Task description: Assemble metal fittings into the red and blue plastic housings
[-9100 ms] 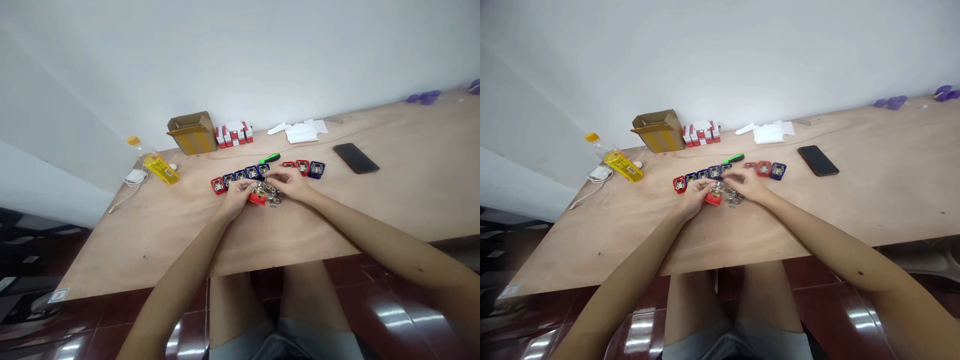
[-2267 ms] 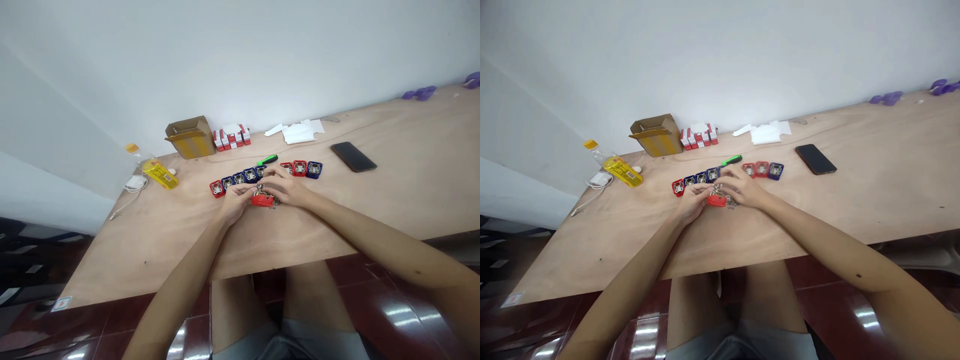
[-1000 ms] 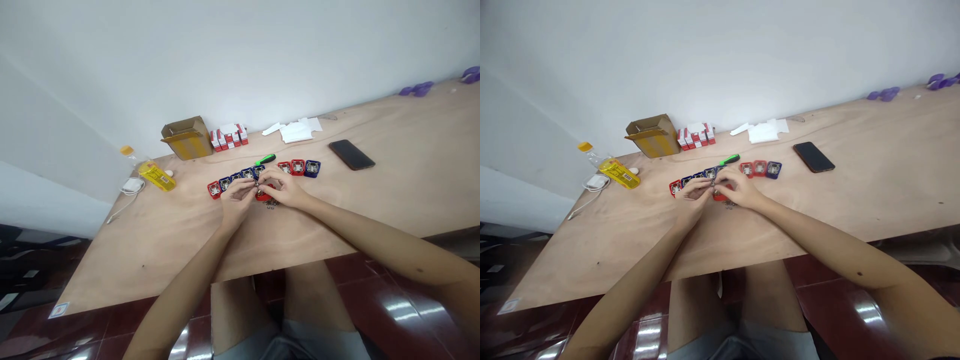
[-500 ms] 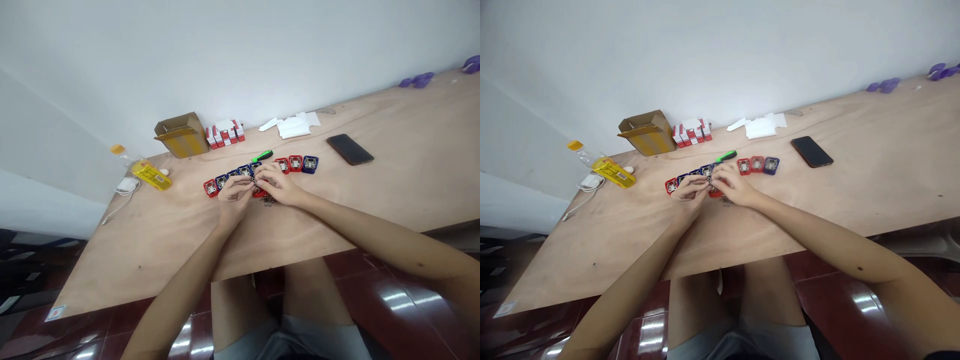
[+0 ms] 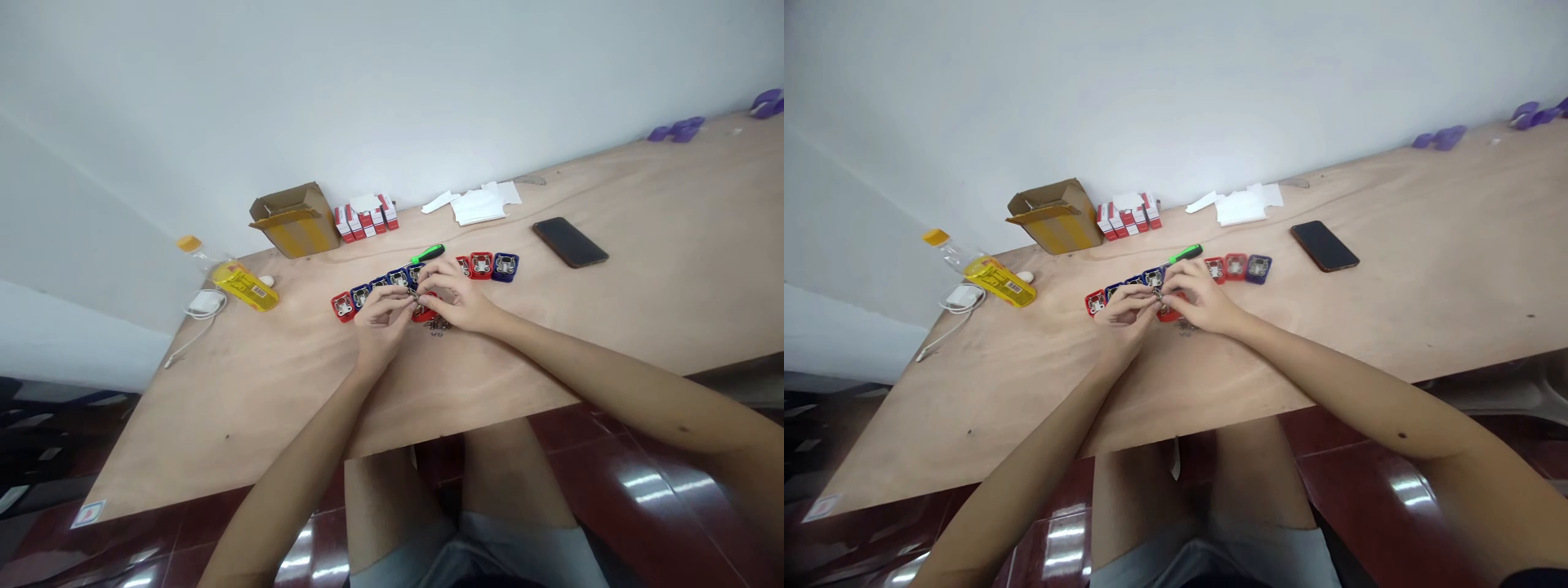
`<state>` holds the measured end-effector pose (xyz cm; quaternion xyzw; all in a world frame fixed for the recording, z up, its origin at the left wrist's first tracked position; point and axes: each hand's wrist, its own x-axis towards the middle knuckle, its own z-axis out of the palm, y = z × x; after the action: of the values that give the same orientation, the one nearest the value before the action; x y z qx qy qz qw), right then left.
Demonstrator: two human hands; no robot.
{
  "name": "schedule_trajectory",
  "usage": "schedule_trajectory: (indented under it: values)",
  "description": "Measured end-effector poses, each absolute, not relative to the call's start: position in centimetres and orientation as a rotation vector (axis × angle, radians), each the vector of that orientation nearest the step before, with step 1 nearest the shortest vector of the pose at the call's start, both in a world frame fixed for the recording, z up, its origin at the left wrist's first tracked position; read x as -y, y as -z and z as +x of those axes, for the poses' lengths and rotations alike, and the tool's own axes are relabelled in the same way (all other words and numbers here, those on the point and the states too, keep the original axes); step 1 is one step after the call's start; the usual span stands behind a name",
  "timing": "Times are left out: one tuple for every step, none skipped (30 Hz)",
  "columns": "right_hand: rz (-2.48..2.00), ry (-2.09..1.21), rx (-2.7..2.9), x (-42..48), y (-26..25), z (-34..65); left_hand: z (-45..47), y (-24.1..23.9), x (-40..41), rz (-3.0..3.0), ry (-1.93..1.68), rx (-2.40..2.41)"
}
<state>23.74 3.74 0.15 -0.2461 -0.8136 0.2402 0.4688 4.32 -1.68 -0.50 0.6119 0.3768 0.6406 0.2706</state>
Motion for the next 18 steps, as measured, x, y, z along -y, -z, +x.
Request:
schedule_trajectory:
  values:
    - [-0.598, -0.585, 2.004, -3.75, -0.12, 23.73, 4.3, 0.51, 1.68, 1.653, -1.722, -1.01]
    - [-0.594, -0.58, 2.012, -3.77, -0.07, 23.71, 4.28, 0.51, 1.7, 1.652, -1.713, -1.007]
    - [-0.592, -0.578, 2.02, -3.79, -0.02, 23.69, 4.26, 0.51, 1.72, 1.647, -1.704, -1.008]
    - [-0.593, -0.578, 2.025, -3.81, 0.04, 23.67, 4.26, 0.5, 1.75, 1.642, -1.693, -1.013]
    - [-0.595, -0.58, 2.028, -3.82, 0.08, 23.65, 4.26, 0.49, 1.78, 1.638, -1.684, -1.019]
    - [-0.598, -0.583, 2.027, -3.81, 0.11, 23.62, 4.27, 0.48, 1.81, 1.635, -1.683, -1.023]
    - [-0.601, -0.584, 2.022, -3.79, 0.11, 23.6, 4.29, 0.47, 1.84, 1.63, -1.685, -1.02]
    - [-0.605, -0.585, 2.012, -3.75, 0.09, 23.57, 4.31, 0.46, 1.86, 1.621, -1.689, -1.011]
    - [-0.61, -0.589, 1.999, -3.7, 0.03, 23.55, 4.34, 0.46, 1.88, 1.612, -1.694, -1.0]
    - [-0.615, -0.593, 1.986, -3.64, -0.04, 23.53, 4.36, 0.46, 1.9, 1.606, -1.702, -0.992]
    - [-0.62, -0.597, 1.975, -3.59, -0.12, 23.52, 4.38, 0.47, 1.9, 1.608, -1.711, -0.992]
    - [-0.621, -0.602, 1.966, -3.55, -0.2, 23.52, 4.38, 0.49, 1.9, 1.618, -1.717, -1.003]
    - [-0.618, -0.605, 1.961, -3.53, -0.25, 23.54, 4.36, 0.52, 1.89, 1.631, -1.72, -1.023]
    - [-0.612, -0.609, 1.961, -3.54, -0.28, 23.55, 4.33, 0.56, 1.87, 1.642, -1.723, -1.043]
    - [-0.605, -0.612, 1.964, -3.58, -0.27, 23.58, 4.3, 0.61, 1.85, 1.65, -1.724, -1.059]
    - [-0.599, -0.618, 1.97, -3.64, -0.23, 23.61, 4.26, 0.66, 1.83, 1.656, -1.72, -1.068]
    - [-0.597, -0.627, 1.977, -3.72, -0.17, 23.64, 4.22, 0.71, 1.8, 1.662, -1.712, -1.07]
    - [-0.598, -0.636, 1.984, -3.81, -0.09, 23.66, 4.18, 0.77, 1.77, 1.673, -1.707, -1.066]
